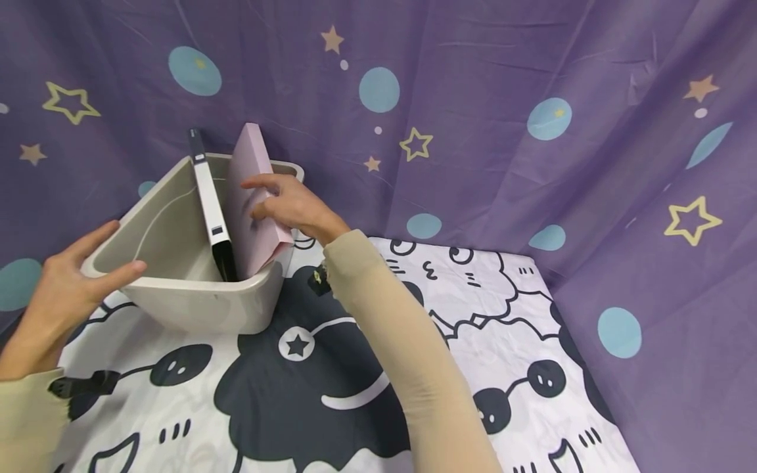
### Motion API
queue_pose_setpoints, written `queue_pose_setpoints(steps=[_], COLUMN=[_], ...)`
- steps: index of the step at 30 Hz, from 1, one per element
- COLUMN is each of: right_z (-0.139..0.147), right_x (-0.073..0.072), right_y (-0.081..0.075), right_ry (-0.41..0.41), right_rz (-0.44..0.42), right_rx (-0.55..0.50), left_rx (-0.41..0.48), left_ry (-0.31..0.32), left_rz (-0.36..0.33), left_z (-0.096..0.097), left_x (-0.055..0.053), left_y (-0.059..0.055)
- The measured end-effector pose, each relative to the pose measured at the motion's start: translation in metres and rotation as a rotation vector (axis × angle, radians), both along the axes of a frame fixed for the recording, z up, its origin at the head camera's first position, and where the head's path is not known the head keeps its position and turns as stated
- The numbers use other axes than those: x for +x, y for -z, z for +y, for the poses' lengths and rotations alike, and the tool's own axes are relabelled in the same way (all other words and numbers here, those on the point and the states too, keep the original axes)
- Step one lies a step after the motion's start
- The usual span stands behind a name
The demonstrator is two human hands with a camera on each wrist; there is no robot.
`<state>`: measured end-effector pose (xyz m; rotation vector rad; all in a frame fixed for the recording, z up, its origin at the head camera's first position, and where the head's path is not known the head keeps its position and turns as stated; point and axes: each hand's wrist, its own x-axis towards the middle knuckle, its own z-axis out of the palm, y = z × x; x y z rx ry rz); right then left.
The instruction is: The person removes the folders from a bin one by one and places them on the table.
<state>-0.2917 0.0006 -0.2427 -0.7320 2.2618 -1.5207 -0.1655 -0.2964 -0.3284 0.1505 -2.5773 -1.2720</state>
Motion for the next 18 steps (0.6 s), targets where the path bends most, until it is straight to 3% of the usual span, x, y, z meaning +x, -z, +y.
queue_pose_setpoints(steps=[18], right_z=[-0.0018], right_x=[0.0027], right_y=[0.0046], right_ry=[0.029], right_rz=[0.015], right_rx=[-0.053], left_rx=[-0.004], left_ry=[-0.013], left_rz=[0.009], left_z=[0.0018], left_x=[-0.0003], left_y=[0.0000])
